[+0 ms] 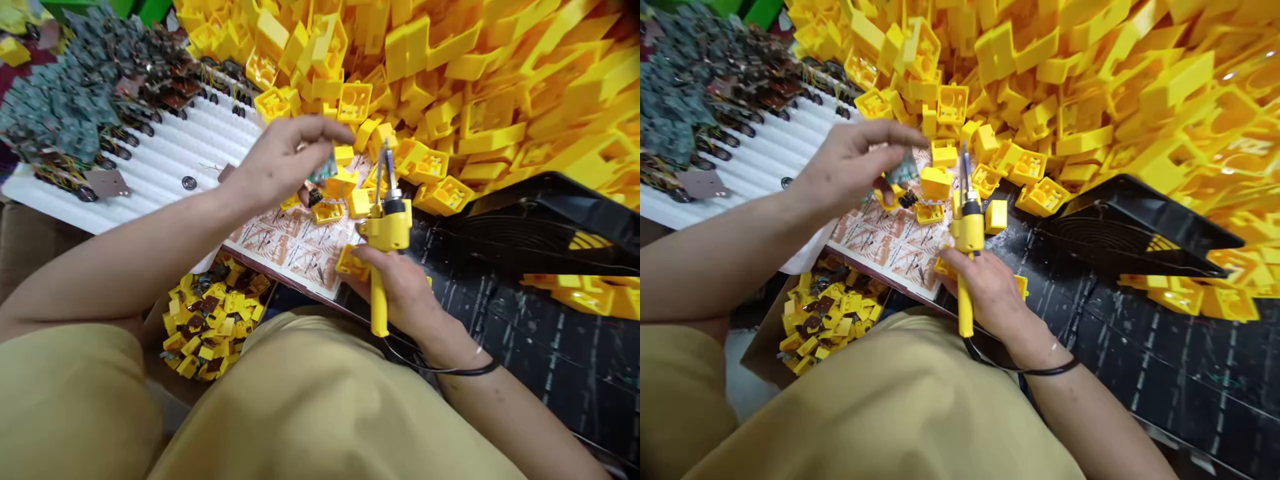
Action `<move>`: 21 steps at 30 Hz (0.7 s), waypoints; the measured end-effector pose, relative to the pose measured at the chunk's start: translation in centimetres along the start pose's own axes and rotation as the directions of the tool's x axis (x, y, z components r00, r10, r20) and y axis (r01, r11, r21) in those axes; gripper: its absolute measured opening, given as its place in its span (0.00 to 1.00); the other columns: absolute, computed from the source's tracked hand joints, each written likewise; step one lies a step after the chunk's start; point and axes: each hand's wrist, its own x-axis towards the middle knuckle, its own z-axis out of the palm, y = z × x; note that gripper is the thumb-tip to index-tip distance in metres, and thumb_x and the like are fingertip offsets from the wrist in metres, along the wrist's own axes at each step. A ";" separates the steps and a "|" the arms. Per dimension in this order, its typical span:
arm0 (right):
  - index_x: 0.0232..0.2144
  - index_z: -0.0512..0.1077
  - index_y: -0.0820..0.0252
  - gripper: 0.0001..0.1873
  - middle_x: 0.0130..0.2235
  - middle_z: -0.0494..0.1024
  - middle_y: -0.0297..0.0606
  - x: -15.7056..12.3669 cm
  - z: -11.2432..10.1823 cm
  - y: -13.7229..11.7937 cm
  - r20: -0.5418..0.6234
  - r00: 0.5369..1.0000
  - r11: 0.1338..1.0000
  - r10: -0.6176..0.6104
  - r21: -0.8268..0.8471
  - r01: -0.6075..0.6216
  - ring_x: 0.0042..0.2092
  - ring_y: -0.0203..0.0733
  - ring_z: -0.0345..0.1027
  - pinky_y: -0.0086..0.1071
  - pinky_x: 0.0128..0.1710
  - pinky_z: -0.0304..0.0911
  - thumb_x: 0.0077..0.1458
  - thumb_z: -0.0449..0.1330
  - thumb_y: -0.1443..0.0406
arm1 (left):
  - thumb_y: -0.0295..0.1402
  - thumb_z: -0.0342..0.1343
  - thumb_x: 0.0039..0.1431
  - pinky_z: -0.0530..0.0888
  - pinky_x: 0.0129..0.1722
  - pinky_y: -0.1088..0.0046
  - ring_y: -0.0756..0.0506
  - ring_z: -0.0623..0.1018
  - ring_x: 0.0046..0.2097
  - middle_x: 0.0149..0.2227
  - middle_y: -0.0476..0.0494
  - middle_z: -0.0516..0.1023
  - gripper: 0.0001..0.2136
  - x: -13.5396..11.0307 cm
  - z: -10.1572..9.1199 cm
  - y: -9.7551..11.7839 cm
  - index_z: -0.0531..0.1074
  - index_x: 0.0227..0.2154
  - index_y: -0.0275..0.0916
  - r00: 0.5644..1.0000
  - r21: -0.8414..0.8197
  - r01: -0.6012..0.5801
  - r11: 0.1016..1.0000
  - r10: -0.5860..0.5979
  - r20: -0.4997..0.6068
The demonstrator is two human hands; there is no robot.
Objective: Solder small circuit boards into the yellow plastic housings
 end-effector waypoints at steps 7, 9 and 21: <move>0.53 0.63 0.55 0.22 0.37 0.77 0.36 -1.7 -0.5 0.7 0.009 1.000 0.999 -0.023 0.026 0.023 0.32 0.39 0.72 0.32 0.31 0.68 0.60 0.61 0.56 | 0.31 0.48 0.62 0.77 0.42 0.66 0.45 0.79 0.42 0.41 0.41 0.78 0.11 -8.2 3.6 -4.6 0.75 0.41 0.37 0.993 0.238 -0.093 0.967 0.075 0.087; 0.53 0.63 0.57 0.24 0.38 0.78 0.38 -1.7 -0.5 0.8 0.021 0.999 0.998 -0.037 0.046 0.037 0.34 0.40 0.73 0.33 0.35 0.69 0.59 0.62 0.55 | 0.33 0.48 0.63 0.75 0.44 0.61 0.42 0.78 0.43 0.39 0.40 0.79 0.12 -9.7 3.8 -5.3 0.75 0.39 0.36 0.988 0.446 -0.141 0.884 0.099 0.115; 0.39 0.75 0.51 0.19 0.30 0.79 0.28 -2.7 -4.7 -0.3 -0.359 0.927 0.990 0.111 0.122 -0.071 0.30 0.38 0.75 0.31 0.31 0.70 0.44 0.73 0.71 | 0.37 0.48 0.64 0.67 0.42 0.55 0.34 0.75 0.45 0.39 0.35 0.80 0.15 -8.9 5.6 -3.2 0.77 0.40 0.35 0.983 0.791 -0.175 0.586 0.146 0.109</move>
